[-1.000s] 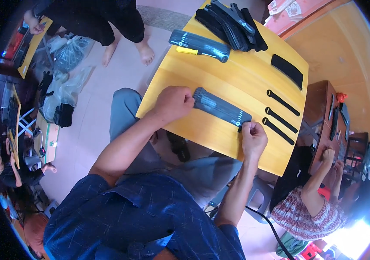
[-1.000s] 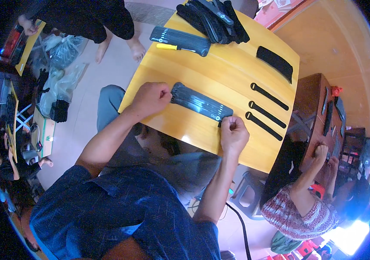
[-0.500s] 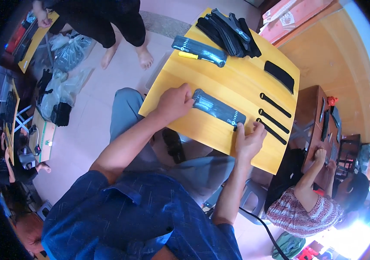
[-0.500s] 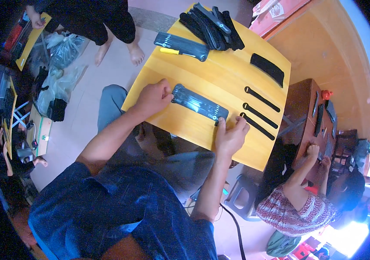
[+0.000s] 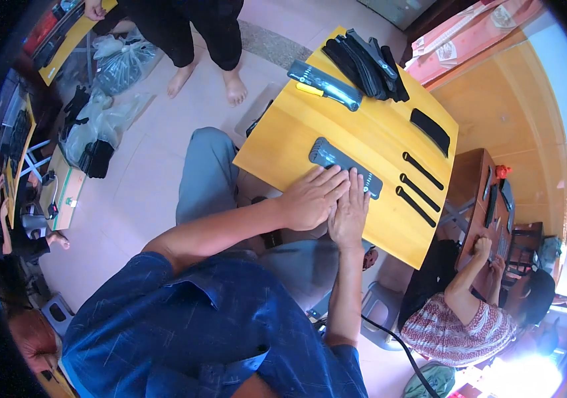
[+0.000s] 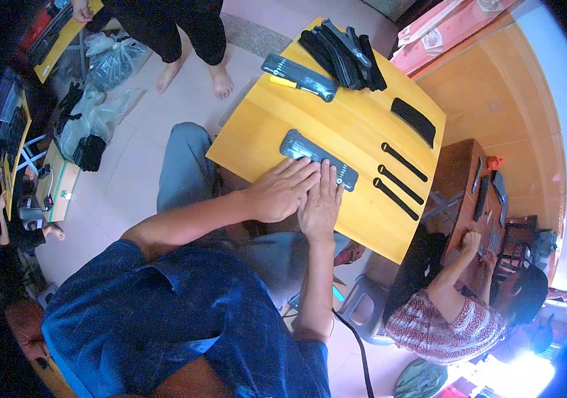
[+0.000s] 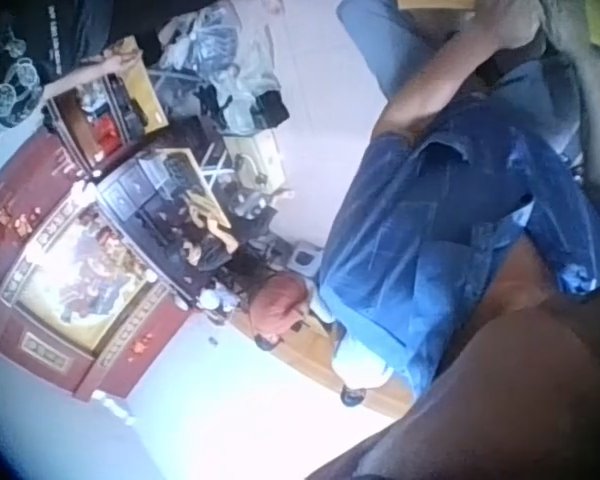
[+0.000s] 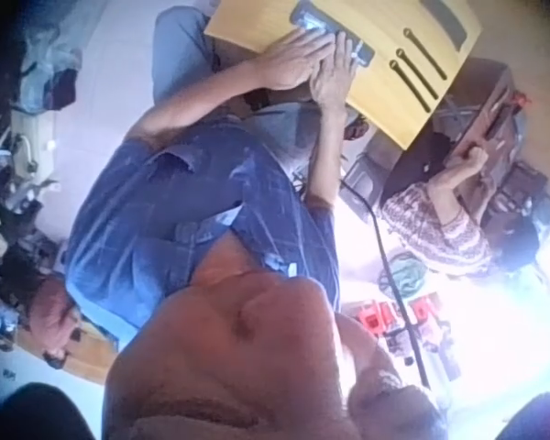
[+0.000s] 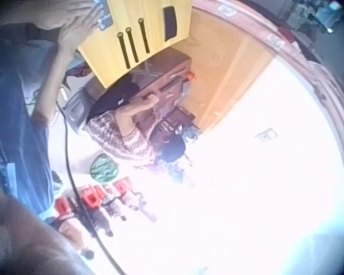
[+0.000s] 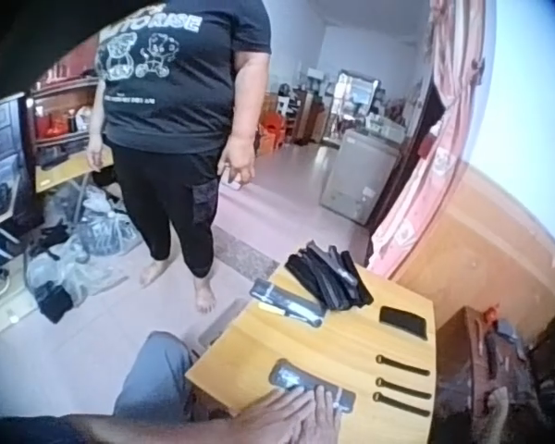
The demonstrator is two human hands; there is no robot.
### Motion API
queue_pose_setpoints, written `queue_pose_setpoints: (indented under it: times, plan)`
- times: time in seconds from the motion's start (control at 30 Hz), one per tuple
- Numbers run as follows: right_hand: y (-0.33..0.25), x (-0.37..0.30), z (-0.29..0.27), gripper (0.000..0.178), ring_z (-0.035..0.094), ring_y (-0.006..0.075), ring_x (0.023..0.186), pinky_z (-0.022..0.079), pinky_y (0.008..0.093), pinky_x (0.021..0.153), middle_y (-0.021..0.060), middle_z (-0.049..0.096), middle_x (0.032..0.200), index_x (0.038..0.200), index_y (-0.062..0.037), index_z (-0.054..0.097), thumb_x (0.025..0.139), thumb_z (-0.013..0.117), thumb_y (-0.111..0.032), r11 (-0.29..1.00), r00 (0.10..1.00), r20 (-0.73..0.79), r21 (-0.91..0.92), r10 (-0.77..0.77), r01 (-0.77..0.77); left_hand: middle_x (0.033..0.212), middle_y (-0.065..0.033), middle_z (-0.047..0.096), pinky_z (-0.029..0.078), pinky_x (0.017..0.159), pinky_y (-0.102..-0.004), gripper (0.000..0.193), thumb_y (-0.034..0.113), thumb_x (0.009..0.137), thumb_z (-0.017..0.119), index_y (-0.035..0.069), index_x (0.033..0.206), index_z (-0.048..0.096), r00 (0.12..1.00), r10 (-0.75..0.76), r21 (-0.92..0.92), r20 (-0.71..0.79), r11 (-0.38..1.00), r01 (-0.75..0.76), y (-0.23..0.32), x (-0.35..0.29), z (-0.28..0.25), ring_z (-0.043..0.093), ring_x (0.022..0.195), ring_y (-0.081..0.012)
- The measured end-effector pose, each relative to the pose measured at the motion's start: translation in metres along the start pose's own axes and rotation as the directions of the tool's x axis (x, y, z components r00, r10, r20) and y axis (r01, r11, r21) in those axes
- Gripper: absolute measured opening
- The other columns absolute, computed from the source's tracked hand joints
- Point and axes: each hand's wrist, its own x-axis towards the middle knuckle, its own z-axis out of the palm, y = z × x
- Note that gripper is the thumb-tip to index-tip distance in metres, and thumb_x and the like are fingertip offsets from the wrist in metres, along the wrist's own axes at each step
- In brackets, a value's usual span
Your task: Assembling and folding elastic straps at a workshop table.
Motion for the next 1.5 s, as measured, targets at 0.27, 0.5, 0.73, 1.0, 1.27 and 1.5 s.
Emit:
queue_pose_setpoints:
  times: [0.27,0.5,0.73,1.0,1.27,1.5]
  plan:
    - [0.000,0.000,0.000,0.067,0.025,0.0347,0.155,0.022,0.0589,0.122,0.0145,0.029,0.167,0.157,-0.0068,0.039,0.102,0.054,-0.042,0.999,0.999,-0.006,-0.007,0.044,-0.044,0.165,-0.0199,0.031,0.016,0.126,-0.0512,0.085,0.052,0.093,0.061,-0.003,0.153,0.038,0.985,-0.173,0.136,-0.005,0.976,0.172,-0.036,-0.017,-0.018,0.024,0.155,-0.0352]
    - [0.010,-0.013,-0.005,0.073,0.026,0.0340,0.155,0.022,0.0584,0.123,0.0139,0.030,0.167,0.159,-0.0092,0.037,0.101,0.052,-0.052,0.985,0.987,-0.050,-0.079,0.152,-0.156,0.167,-0.0170,0.028,0.013,0.127,-0.0507,0.088,0.054,0.094,0.060,-0.001,0.156,0.034,0.970,-0.238,0.182,0.041,0.957,0.227,-0.041,-0.023,-0.029,0.018,0.157,-0.0332]
    - [0.031,-0.032,-0.015,0.079,0.024,0.0348,0.155,0.020,0.0606,0.122,0.0158,0.028,0.167,0.160,-0.0052,0.031,0.102,0.050,-0.055,0.951,0.952,-0.052,-0.062,0.301,-0.304,0.167,-0.0171,0.026,0.012,0.126,-0.0530,0.087,0.052,0.094,0.061,0.000,0.158,0.032,0.957,-0.285,0.177,0.052,0.946,0.272,-0.041,-0.023,-0.029,0.015,0.157,-0.0345]
    - [0.023,-0.041,-0.009,0.075,0.025,0.0349,0.155,0.019,0.0638,0.121,0.0164,0.030,0.166,0.158,-0.0038,0.034,0.103,0.050,-0.051,0.947,0.929,-0.208,-0.034,0.307,-0.320,0.167,-0.0192,0.026,0.016,0.125,-0.0531,0.080,0.044,0.097,0.059,-0.001,0.157,0.033,0.989,-0.145,0.159,0.021,0.977,0.140,-0.013,-0.007,-0.020,0.019,0.156,-0.0358]
    - [0.023,-0.038,-0.006,0.063,0.028,0.0335,0.154,0.021,0.0609,0.122,0.0147,0.033,0.165,0.155,-0.0060,0.041,0.104,0.050,-0.042,0.972,0.970,-0.088,-0.040,0.227,-0.231,0.166,-0.0202,0.028,0.018,0.126,-0.0518,0.082,0.046,0.097,0.060,-0.003,0.156,0.032,0.996,0.035,0.073,0.078,0.997,-0.041,-0.010,0.027,0.012,0.022,0.156,-0.0343]
    - [0.020,-0.039,-0.011,0.062,0.030,0.0327,0.153,0.022,0.0592,0.122,0.0135,0.034,0.165,0.155,-0.0070,0.043,0.104,0.052,-0.041,0.968,0.965,-0.096,-0.031,0.246,-0.250,0.168,-0.0157,0.025,0.014,0.127,-0.0506,0.089,0.055,0.093,0.060,0.002,0.158,0.032,0.969,-0.232,0.212,0.082,0.954,0.210,-0.052,-0.013,-0.035,0.018,0.157,-0.0327]
